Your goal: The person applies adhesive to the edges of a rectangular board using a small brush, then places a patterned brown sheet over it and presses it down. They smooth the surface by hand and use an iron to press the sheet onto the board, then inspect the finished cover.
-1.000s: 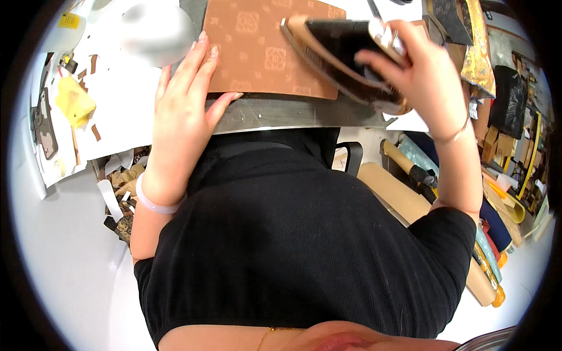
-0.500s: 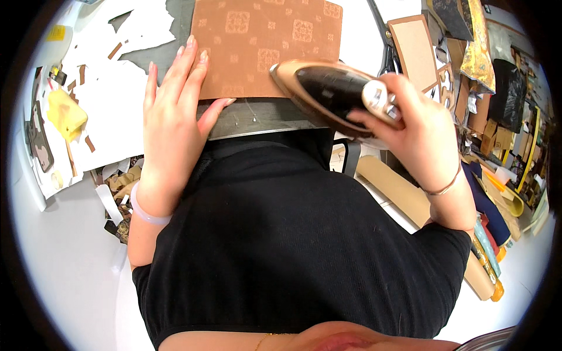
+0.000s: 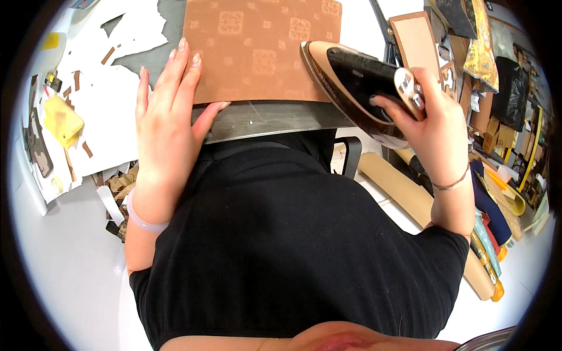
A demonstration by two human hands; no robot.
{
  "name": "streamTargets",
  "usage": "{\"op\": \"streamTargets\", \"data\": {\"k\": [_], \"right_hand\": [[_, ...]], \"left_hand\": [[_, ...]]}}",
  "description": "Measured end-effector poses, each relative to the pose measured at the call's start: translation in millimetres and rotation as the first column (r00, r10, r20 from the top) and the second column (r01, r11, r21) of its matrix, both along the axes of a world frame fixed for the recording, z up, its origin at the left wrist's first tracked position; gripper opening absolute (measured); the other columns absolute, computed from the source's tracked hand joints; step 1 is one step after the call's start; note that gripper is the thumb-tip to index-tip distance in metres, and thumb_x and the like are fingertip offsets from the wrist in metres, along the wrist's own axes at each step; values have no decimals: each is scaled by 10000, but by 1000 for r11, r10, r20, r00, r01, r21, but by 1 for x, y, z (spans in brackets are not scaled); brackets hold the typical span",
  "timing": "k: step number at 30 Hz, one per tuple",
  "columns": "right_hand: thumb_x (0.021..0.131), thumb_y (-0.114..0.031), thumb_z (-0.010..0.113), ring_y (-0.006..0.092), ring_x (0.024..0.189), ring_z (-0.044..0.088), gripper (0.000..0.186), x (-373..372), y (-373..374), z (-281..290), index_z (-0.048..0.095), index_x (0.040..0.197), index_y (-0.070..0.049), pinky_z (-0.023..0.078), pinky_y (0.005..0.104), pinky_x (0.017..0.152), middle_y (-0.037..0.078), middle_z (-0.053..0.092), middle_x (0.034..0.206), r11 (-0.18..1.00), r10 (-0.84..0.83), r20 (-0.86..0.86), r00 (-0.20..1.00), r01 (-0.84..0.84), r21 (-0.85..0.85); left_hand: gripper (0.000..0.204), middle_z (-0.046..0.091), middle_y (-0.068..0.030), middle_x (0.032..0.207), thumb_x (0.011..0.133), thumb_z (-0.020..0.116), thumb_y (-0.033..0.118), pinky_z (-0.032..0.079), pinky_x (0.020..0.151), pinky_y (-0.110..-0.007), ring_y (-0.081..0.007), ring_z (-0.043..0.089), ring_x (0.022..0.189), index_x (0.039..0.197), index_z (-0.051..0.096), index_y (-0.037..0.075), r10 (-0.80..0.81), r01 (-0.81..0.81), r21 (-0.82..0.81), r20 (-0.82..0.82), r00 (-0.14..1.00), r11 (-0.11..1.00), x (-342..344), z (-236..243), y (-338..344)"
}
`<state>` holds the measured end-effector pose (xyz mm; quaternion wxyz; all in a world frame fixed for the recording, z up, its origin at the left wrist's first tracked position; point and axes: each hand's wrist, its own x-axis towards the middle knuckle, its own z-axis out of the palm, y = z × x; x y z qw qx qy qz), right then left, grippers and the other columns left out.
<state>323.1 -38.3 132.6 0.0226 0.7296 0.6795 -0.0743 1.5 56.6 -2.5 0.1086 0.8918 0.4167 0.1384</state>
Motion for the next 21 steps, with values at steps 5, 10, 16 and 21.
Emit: {"op": "streamTargets", "data": {"k": [5,10,16,21], "right_hand": [[841,-310,895,274,666,731,447,-2,-7,6,631,1123,-84,562,359,589,114,705,764,999,30,-14,999,-30,-31],[859,-359,872,277,645,726,444,0,-5,4,622,1100,-81,556,363,558,99,708,752,1000,12,31,999,-12,9],[853,-380,875,255,601,706,450,2,-4,2,625,1091,-90,536,351,537,75,675,685,997,68,12,998,-69,27],[846,-379,880,227,590,702,447,2,-5,0,623,1076,-95,533,341,530,69,648,652,999,36,21,999,-36,13]], "left_hand": [[670,488,-101,1616,852,840,249,296,1249,-538,-272,554,1410,1436,582,45,-7,7,-18,-5,1000,1000,-1,0,1],[670,487,-104,1617,854,837,249,289,1252,-537,-277,540,1423,1438,581,43,-5,5,-29,-10,1000,1000,-1,1,1],[679,488,-105,1616,852,839,248,291,1248,-543,-276,536,1428,1443,579,41,-2,1,-34,-10,1000,999,1,2,1],[686,488,-104,1617,851,840,248,296,1241,-555,-275,534,1431,1451,575,43,-4,3,-22,-28,1000,1000,0,1,1]]}}
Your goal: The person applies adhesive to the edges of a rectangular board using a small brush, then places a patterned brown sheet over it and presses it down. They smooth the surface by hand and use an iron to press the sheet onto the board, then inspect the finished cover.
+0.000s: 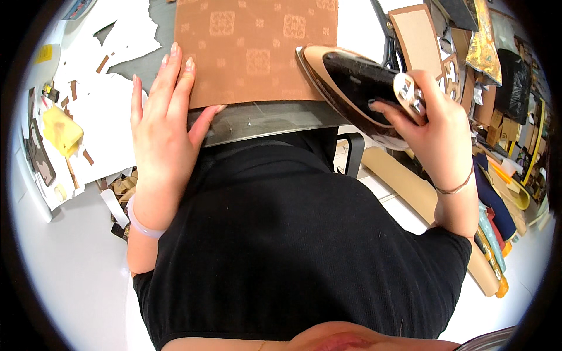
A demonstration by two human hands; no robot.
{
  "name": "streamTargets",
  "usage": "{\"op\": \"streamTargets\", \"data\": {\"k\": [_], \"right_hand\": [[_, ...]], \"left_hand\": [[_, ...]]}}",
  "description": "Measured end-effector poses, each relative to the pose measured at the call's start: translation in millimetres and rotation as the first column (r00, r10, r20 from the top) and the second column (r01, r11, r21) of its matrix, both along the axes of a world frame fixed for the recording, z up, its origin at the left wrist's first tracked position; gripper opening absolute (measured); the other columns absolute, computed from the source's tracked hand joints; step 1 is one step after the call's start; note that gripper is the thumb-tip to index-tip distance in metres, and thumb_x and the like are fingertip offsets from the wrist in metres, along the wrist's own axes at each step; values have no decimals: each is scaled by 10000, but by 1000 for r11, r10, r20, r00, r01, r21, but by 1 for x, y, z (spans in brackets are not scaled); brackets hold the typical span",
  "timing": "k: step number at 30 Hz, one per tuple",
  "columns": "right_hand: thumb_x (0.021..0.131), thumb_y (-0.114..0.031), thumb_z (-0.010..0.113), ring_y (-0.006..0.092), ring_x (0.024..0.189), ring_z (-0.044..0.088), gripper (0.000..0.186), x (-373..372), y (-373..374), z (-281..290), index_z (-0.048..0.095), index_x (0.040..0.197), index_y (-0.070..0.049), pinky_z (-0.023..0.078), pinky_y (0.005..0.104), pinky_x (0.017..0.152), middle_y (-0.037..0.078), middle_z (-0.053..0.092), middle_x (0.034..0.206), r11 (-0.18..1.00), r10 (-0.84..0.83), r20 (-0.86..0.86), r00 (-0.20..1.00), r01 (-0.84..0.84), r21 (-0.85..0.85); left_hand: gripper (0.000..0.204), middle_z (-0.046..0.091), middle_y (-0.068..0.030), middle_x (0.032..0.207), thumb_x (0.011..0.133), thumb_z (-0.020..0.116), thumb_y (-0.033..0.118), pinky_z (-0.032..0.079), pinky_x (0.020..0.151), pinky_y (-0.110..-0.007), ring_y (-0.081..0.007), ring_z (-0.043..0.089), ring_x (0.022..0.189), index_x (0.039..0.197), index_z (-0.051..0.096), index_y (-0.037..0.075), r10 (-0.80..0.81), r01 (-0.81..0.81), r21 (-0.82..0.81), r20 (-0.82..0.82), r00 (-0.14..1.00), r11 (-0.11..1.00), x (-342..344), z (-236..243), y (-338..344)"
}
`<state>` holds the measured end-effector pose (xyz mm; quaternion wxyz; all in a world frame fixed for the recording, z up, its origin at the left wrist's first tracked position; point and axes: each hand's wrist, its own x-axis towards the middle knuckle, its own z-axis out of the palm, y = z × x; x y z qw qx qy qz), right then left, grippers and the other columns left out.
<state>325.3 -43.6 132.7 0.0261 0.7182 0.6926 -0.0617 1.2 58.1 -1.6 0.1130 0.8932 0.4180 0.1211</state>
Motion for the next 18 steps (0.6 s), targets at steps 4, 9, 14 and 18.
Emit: {"op": "streamTargets", "data": {"k": [4,9,14,18], "right_hand": [[843,-388,882,224,562,686,444,-1,-6,4,616,1051,-101,521,341,511,61,627,635,1000,19,16,1000,-19,1],[847,-404,876,227,552,680,437,-4,4,-1,614,1040,-112,516,353,504,44,592,592,1000,26,-2,1000,-26,12],[848,-407,876,231,560,694,440,-1,-4,1,622,1050,-110,517,346,504,54,613,601,1000,27,-2,1000,-27,6],[855,-360,872,252,666,680,376,3,13,-8,658,1020,-99,533,352,608,70,666,776,1000,15,84,996,-16,14]], "left_hand": [[691,489,-104,1618,851,840,252,295,1237,-560,-274,532,1433,1456,575,47,4,-4,-4,12,1000,1000,1,1,0],[689,486,-109,1620,854,838,245,293,1237,-560,-279,530,1435,1457,572,44,0,0,2,-1,1000,1000,1,1,0],[674,487,-112,1619,855,838,237,294,1237,-559,-281,533,1433,1446,578,41,-5,6,-12,10,1000,1000,-1,2,-1],[674,493,-113,1613,855,841,242,300,1233,-559,-275,537,1431,1444,580,44,-23,23,0,9,1000,1000,1,3,2]]}}
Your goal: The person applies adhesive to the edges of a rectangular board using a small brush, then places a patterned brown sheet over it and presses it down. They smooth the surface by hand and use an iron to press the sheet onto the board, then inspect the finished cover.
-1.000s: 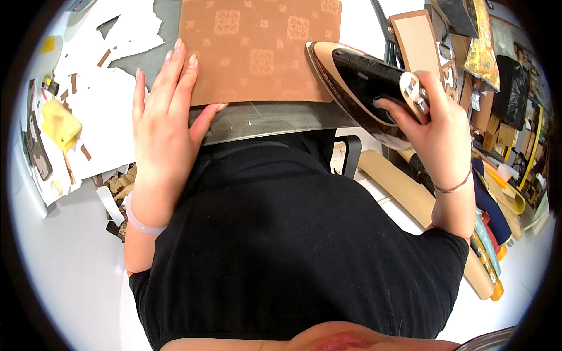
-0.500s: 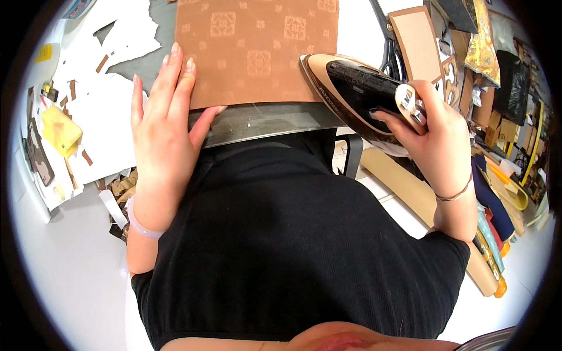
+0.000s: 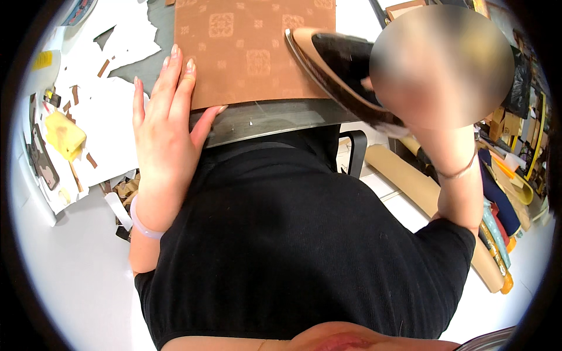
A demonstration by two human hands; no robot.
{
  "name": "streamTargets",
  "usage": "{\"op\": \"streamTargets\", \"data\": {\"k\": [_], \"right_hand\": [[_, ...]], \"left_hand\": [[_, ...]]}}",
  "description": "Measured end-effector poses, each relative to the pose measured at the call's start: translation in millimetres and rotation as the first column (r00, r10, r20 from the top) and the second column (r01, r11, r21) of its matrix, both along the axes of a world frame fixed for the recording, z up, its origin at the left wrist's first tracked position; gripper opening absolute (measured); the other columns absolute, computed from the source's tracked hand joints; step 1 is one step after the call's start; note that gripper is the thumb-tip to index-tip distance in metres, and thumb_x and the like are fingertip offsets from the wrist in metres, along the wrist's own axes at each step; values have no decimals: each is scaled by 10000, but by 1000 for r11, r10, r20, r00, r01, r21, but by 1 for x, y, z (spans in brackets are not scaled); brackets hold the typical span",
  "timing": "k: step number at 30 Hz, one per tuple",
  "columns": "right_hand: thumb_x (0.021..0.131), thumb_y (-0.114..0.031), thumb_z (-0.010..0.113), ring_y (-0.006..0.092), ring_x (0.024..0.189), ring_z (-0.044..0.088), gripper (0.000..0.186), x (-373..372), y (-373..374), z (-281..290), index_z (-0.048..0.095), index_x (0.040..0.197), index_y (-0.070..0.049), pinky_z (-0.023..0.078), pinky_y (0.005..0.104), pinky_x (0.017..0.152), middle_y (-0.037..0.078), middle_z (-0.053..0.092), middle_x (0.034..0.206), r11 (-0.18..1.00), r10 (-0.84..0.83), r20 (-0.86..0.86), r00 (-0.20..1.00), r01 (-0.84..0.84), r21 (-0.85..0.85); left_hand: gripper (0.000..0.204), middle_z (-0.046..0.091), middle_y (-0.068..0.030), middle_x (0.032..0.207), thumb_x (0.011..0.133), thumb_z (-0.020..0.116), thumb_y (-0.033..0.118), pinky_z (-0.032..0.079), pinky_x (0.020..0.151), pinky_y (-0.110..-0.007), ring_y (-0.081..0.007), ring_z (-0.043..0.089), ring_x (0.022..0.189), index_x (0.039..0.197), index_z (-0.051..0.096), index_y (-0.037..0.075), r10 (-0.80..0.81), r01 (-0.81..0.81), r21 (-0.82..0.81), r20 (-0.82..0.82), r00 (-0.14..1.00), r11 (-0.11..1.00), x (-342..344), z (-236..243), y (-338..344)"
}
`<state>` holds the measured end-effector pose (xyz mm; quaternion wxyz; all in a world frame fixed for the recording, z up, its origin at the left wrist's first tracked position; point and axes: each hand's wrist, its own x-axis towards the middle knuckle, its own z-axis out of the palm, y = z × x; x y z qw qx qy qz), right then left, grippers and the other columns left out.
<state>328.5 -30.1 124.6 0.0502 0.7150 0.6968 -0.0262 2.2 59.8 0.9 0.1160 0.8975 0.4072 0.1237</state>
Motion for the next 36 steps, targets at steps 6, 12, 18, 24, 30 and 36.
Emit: {"op": "streamTargets", "data": {"k": [6,12,18,24,30,36], "right_hand": [[863,-375,848,391,731,702,427,-21,52,10,666,1047,-36,561,432,646,198,692,804,986,8,-1,1000,-7,169],[809,-324,920,266,739,629,486,-33,4,3,689,1106,-16,536,361,703,89,655,865,989,134,-37,990,-136,-58],[841,-418,868,299,691,671,467,-35,11,2,646,1041,-59,549,397,626,117,658,766,990,139,-51,989,-138,27],[895,-418,807,389,755,711,438,-35,92,28,649,1014,-27,572,431,677,212,710,816,993,-119,-227,967,118,-17],[918,-469,789,325,629,726,449,-13,67,-10,614,994,-63,562,411,528,143,691,688,983,153,-5,988,-151,100],[875,-439,847,290,602,713,458,-68,33,9,609,1057,-93,538,380,526,113,652,669,980,188,-106,976,-194,-52]], "left_hand": [[674,511,-106,1598,855,847,258,319,1224,-553,-269,555,1413,1440,586,49,16,-15,58,-13,1000,998,0,-2,-3],[659,518,-97,1592,862,841,262,320,1229,-546,-259,561,1403,1434,588,55,13,-13,57,-8,1000,998,-1,-3,-3],[649,523,-104,1583,865,835,264,323,1227,-544,-252,561,1401,1426,586,53,-1,1,55,5,1000,998,-2,-3,-4],[638,550,-103,1570,853,845,227,331,1218,-560,-265,577,1388,1414,615,31,7,-11,53,88,996,999,-5,-5,-2],[758,548,-135,1564,786,897,211,365,1203,-561,-327,571,1382,1442,571,18,-39,45,-18,262,964,999,-10,-10,5],[894,573,-128,1520,764,918,246,375,1185,-550,-312,596,1329,1503,465,28,117,-76,-138,315,942,987,-35,-4,-10]]}}
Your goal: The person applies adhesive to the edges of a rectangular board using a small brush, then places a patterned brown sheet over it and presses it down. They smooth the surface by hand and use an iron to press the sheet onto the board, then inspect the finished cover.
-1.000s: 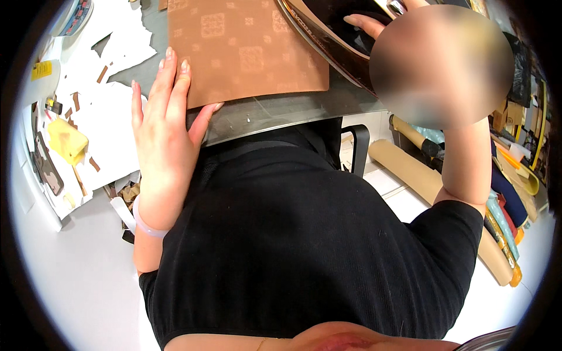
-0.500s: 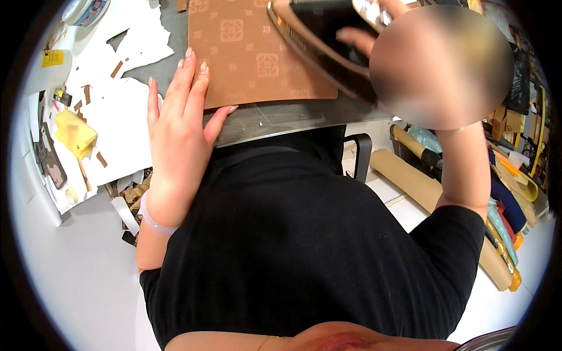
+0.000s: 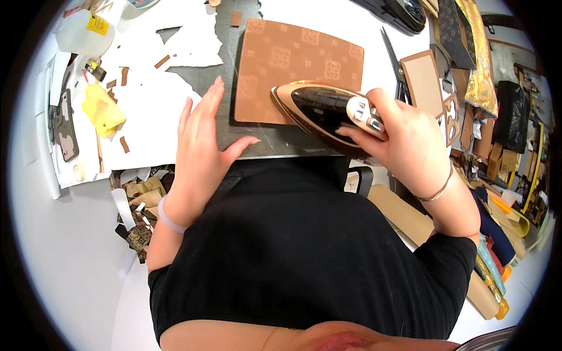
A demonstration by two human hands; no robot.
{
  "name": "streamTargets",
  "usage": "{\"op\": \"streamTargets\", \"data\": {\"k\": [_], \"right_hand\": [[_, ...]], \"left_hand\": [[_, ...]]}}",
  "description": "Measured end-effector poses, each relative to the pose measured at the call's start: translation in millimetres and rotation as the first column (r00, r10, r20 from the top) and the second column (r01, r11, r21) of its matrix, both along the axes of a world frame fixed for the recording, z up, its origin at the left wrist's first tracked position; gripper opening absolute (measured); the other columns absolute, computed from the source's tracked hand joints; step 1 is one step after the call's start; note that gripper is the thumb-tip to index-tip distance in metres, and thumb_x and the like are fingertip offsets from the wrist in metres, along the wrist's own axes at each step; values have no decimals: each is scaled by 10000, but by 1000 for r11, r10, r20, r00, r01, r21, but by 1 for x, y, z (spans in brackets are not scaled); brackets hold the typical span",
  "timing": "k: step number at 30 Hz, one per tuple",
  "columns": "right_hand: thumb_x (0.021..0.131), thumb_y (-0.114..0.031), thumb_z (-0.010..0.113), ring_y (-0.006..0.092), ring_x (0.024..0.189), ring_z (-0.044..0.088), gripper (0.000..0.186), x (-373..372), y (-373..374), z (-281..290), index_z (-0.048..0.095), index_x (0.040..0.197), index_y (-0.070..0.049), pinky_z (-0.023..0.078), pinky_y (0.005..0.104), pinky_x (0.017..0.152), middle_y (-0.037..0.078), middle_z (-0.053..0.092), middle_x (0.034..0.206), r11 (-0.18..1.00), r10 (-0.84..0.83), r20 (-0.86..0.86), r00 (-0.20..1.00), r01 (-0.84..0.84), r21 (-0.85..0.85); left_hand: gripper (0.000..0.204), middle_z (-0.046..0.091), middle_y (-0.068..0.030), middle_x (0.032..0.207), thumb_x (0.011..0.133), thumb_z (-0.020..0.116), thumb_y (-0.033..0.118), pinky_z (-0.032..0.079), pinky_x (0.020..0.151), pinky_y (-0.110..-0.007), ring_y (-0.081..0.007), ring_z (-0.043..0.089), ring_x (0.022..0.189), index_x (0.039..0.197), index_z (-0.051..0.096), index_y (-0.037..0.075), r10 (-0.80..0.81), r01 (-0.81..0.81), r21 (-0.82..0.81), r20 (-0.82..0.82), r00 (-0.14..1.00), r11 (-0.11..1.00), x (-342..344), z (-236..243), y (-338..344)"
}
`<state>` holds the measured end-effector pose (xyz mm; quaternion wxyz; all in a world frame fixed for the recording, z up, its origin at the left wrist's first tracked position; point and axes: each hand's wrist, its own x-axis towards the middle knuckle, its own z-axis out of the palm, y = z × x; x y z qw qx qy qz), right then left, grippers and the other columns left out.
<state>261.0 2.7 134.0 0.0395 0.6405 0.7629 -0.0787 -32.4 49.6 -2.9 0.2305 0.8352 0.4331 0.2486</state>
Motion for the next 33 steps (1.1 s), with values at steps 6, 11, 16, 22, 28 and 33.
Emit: {"op": "streamTargets", "data": {"k": [6,11,16,22,28,33], "right_hand": [[880,-467,831,317,641,711,465,-1,93,-10,650,1063,-79,545,382,569,142,651,696,982,49,7,999,-50,182],[903,-433,778,441,868,706,463,-33,140,15,684,1023,5,567,470,784,262,720,906,995,-72,27,997,70,67],[890,-413,789,442,878,703,461,-29,147,9,692,1029,16,567,473,783,261,723,920,993,-39,24,999,36,116],[894,-404,796,404,853,711,446,-71,105,33,656,1014,2,568,437,750,231,724,894,995,-85,51,995,87,-49],[872,-446,837,290,639,710,425,-57,55,-11,646,1059,-115,549,369,579,103,673,726,940,297,-25,955,-287,186],[839,-383,867,248,629,703,399,-66,30,-6,612,1007,-127,531,348,551,66,665,728,950,308,-75,948,-302,81]], "left_hand": [[775,640,-108,1426,794,903,184,372,1193,-514,-303,607,1298,1453,525,30,22,-21,-20,53,998,1000,-14,-5,-10],[708,664,-105,1379,790,902,151,416,1130,-468,-304,624,1222,1405,572,31,37,-38,6,93,995,999,-17,-12,-17],[604,685,-92,1317,785,905,139,454,1024,-417,-300,633,1112,1306,619,35,61,-62,-1,117,991,998,-16,-18,-21],[565,683,-100,1253,852,866,253,452,1012,-403,-292,640,1097,1301,609,26,134,-138,9,193,972,990,-32,-8,-21],[431,693,-189,1282,1150,387,324,434,1066,-386,-259,649,1197,1321,560,-32,409,-387,-156,514,754,909,-56,-16,-23],[265,662,-166,1269,1128,435,94,490,1070,-376,-222,633,1175,1320,548,-49,473,-347,-322,569,673,881,-46,-4,-21]]}}
